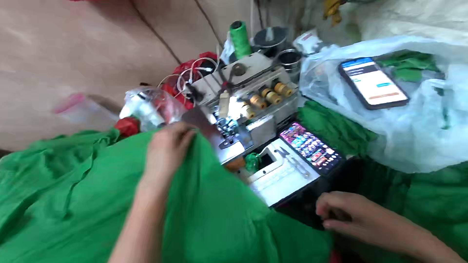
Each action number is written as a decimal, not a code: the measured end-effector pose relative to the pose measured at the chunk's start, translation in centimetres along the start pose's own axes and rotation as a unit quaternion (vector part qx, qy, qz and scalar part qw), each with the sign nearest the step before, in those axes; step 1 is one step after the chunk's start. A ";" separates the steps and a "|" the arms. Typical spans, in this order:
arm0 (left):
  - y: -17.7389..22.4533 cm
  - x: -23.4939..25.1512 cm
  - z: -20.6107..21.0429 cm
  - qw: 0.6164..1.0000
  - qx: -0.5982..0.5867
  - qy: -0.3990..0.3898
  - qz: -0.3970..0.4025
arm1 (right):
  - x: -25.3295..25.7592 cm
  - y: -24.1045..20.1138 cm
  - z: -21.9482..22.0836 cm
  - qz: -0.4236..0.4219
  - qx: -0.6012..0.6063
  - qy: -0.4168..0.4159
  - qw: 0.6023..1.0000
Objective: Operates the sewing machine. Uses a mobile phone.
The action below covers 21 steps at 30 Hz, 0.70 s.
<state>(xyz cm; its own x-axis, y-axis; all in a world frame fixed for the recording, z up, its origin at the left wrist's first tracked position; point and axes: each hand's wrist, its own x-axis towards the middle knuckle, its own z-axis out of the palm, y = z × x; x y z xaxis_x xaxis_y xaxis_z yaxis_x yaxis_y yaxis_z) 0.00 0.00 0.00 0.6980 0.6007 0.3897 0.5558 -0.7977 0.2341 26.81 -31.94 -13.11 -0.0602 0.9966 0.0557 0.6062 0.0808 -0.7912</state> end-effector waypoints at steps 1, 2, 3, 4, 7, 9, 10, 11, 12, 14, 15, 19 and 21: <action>0.1 0.0 1.5 1.000 0.006 -0.011 0.008 | 1.3 -0.1 0.8 -0.040 0.005 0.035 0.999; 0.2 -0.1 2.6 1.000 0.002 -0.009 0.012 | 3.0 -0.3 1.9 -0.070 0.016 0.062 0.996; 0.4 -0.2 3.2 1.000 -0.005 -0.006 0.010 | 4.9 -0.7 3.0 -0.088 0.036 0.071 0.993; 0.6 -0.3 3.4 1.000 -0.011 0.004 0.007 | 7.0 -1.3 4.0 -0.101 0.063 0.060 0.991; 1.6 -0.4 3.3 0.998 -0.027 0.061 0.024 | 13.1 -3.5 6.3 -0.139 0.182 0.013 0.973; 1.7 -0.6 3.2 0.989 -0.072 0.113 0.060 | 15.8 -5.1 7.0 -0.161 0.279 0.039 0.946; 1.6 -0.7 3.3 0.982 -0.114 0.133 0.073 | 16.5 -6.0 6.9 -0.170 0.314 0.072 0.931; 1.6 -0.9 3.7 0.973 -0.158 0.149 0.075 | 16.7 -6.7 6.6 -0.177 0.340 0.108 0.917; 1.5 -1.2 4.2 0.965 -0.200 0.156 0.067 | 16.7 -7.0 6.2 -0.180 0.359 0.133 0.906; 1.4 -1.8 5.6 0.958 -0.249 0.139 0.036 | 16.2 -6.6 5.4 -0.169 0.374 0.154 0.899; 1.3 -2.2 6.2 0.962 -0.249 0.113 0.022 | 15.7 -6.1 5.1 -0.154 0.369 0.161 0.902; 1.6 -3.4 7.1 0.981 -0.183 0.055 0.015 | 13.4 -3.9 5.6 -0.098 0.337 0.186 0.918; 2.0 -3.9 6.8 0.987 -0.152 0.038 0.033 | 12.5 -3.5 6.2 -0.078 0.328 0.168 0.926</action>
<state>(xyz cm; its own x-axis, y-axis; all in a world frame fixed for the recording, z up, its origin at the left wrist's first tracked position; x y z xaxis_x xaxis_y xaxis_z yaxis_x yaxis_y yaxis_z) 1.46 -3.55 -7.06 0.6862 0.5501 0.4759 0.3413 -0.8213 0.4571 19.04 -19.88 -13.44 0.2106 0.9307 0.2990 -0.0085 0.3076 -0.9515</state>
